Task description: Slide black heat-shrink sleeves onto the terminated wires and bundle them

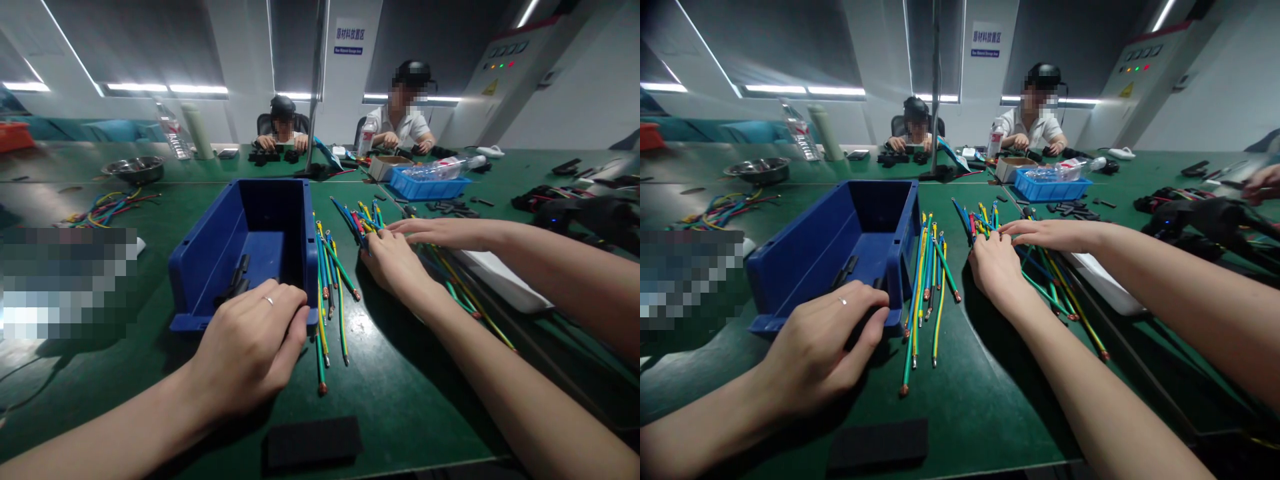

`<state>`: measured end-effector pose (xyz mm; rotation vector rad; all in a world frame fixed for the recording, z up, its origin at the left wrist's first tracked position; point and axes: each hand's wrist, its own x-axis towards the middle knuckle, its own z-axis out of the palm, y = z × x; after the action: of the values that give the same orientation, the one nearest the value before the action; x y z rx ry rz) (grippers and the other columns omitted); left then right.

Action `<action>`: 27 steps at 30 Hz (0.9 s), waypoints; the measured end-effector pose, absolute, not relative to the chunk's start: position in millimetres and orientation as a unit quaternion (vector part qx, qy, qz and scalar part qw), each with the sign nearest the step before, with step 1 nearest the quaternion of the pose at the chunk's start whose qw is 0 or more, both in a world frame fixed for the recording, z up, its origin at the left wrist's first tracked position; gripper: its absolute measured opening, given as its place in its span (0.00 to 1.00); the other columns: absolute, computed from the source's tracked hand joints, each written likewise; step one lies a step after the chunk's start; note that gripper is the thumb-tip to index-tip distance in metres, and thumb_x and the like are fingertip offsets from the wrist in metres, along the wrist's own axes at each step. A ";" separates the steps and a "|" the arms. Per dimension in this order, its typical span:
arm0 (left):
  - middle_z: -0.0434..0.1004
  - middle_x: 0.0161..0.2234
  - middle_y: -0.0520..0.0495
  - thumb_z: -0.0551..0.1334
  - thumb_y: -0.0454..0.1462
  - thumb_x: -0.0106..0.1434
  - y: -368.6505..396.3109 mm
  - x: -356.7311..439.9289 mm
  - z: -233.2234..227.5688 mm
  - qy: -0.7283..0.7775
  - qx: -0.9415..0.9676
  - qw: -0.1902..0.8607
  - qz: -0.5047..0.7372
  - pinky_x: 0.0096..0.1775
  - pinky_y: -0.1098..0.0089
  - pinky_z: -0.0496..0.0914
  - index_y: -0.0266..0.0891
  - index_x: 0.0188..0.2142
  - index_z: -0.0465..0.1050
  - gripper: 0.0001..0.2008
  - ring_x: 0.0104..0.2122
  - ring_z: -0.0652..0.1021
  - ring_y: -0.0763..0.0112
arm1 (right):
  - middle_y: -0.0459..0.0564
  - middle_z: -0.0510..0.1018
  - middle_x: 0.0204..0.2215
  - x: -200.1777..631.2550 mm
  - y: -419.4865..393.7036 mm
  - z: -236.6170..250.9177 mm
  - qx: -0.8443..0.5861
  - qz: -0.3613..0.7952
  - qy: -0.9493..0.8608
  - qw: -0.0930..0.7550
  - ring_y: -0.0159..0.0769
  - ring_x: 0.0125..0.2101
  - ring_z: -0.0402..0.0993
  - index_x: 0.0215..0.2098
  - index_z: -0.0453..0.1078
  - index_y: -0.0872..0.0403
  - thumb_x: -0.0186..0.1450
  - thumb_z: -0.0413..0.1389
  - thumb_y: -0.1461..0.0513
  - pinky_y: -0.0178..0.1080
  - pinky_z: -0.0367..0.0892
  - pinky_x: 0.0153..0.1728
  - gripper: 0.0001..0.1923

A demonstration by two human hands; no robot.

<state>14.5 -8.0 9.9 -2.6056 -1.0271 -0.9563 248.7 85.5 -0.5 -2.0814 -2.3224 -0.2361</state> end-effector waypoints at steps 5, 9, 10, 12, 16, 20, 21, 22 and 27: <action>0.74 0.30 0.47 0.53 0.31 0.70 -8.7 13.8 9.4 -0.341 -0.877 0.097 -0.323 0.32 0.66 0.70 0.35 0.39 0.68 0.06 0.29 0.75 0.66 | 0.63 0.72 0.50 245.7 85.2 -4.5 -0.623 -0.055 -0.780 0.023 0.48 0.52 0.67 0.52 0.68 0.62 0.71 0.46 0.60 0.42 0.59 0.53 0.18; 0.74 0.30 0.47 0.53 0.31 0.69 -8.5 13.8 10.0 -0.339 -0.878 0.103 -0.322 0.32 0.66 0.71 0.35 0.39 0.68 0.06 0.29 0.76 0.66 | 0.64 0.73 0.50 236.8 80.7 0.0 -0.605 -0.035 -0.795 0.026 0.45 0.52 0.68 0.51 0.69 0.63 0.72 0.46 0.59 0.39 0.60 0.52 0.18; 0.74 0.30 0.47 0.53 0.31 0.69 -8.4 13.8 10.3 -0.338 -0.878 0.103 -0.322 0.32 0.66 0.71 0.34 0.39 0.68 0.06 0.29 0.76 0.66 | 0.64 0.73 0.50 235.0 79.8 0.9 -0.606 -0.033 -0.795 0.026 0.45 0.52 0.69 0.52 0.68 0.64 0.71 0.46 0.59 0.39 0.61 0.52 0.19; 0.74 0.30 0.47 0.53 0.31 0.69 -8.1 14.1 10.7 -0.336 -0.879 0.103 -0.322 0.33 0.66 0.71 0.34 0.39 0.68 0.06 0.29 0.76 0.66 | 0.65 0.72 0.52 232.5 78.9 1.8 -0.610 -0.030 -0.792 0.028 0.45 0.52 0.69 0.53 0.67 0.64 0.71 0.47 0.58 0.40 0.61 0.52 0.20; 0.74 0.30 0.47 0.53 0.31 0.69 -7.6 14.7 10.9 -0.336 -0.879 0.102 -0.324 0.32 0.67 0.71 0.34 0.39 0.68 0.06 0.28 0.76 0.67 | 0.68 0.65 0.60 230.6 78.9 2.1 -0.627 -0.040 -0.778 0.036 0.51 0.59 0.63 0.54 0.68 0.62 0.71 0.47 0.56 0.45 0.59 0.56 0.21; 0.74 0.30 0.47 0.53 0.31 0.69 -7.4 14.5 10.5 -0.338 -0.877 0.107 -0.323 0.32 0.66 0.71 0.35 0.39 0.67 0.05 0.29 0.76 0.66 | 0.72 0.55 0.65 232.8 79.1 7.1 -0.691 -0.042 -0.721 0.024 0.65 0.63 0.54 0.59 0.63 0.59 0.69 0.49 0.47 0.59 0.56 0.55 0.29; 0.74 0.30 0.47 0.53 0.31 0.69 -7.3 14.3 10.4 -0.339 -0.878 0.106 -0.322 0.32 0.66 0.71 0.35 0.39 0.67 0.05 0.29 0.76 0.66 | 0.74 0.57 0.63 234.2 79.2 9.0 -0.706 -0.035 -0.707 0.018 0.66 0.61 0.58 0.59 0.62 0.60 0.68 0.49 0.45 0.60 0.59 0.53 0.33; 0.74 0.30 0.47 0.53 0.31 0.70 -7.4 14.1 10.3 -0.339 -0.878 0.104 -0.322 0.32 0.66 0.71 0.35 0.40 0.67 0.06 0.29 0.76 0.66 | 0.75 0.61 0.61 235.8 79.4 10.8 -0.717 -0.029 -0.696 0.013 0.66 0.58 0.63 0.59 0.61 0.61 0.67 0.49 0.43 0.59 0.61 0.50 0.35; 0.75 0.30 0.47 0.52 0.32 0.70 -7.8 13.8 9.8 -0.341 -0.878 0.099 -0.320 0.31 0.67 0.71 0.34 0.39 0.68 0.07 0.29 0.76 0.66 | 0.69 0.73 0.48 240.8 79.6 15.6 -0.715 -0.025 -0.698 0.007 0.60 0.51 0.70 0.56 0.60 0.64 0.66 0.51 0.43 0.49 0.65 0.45 0.35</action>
<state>13.8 -7.8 9.8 -2.5970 -1.0081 -0.9470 240.8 79.6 15.6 -2.2375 -2.1833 -0.0779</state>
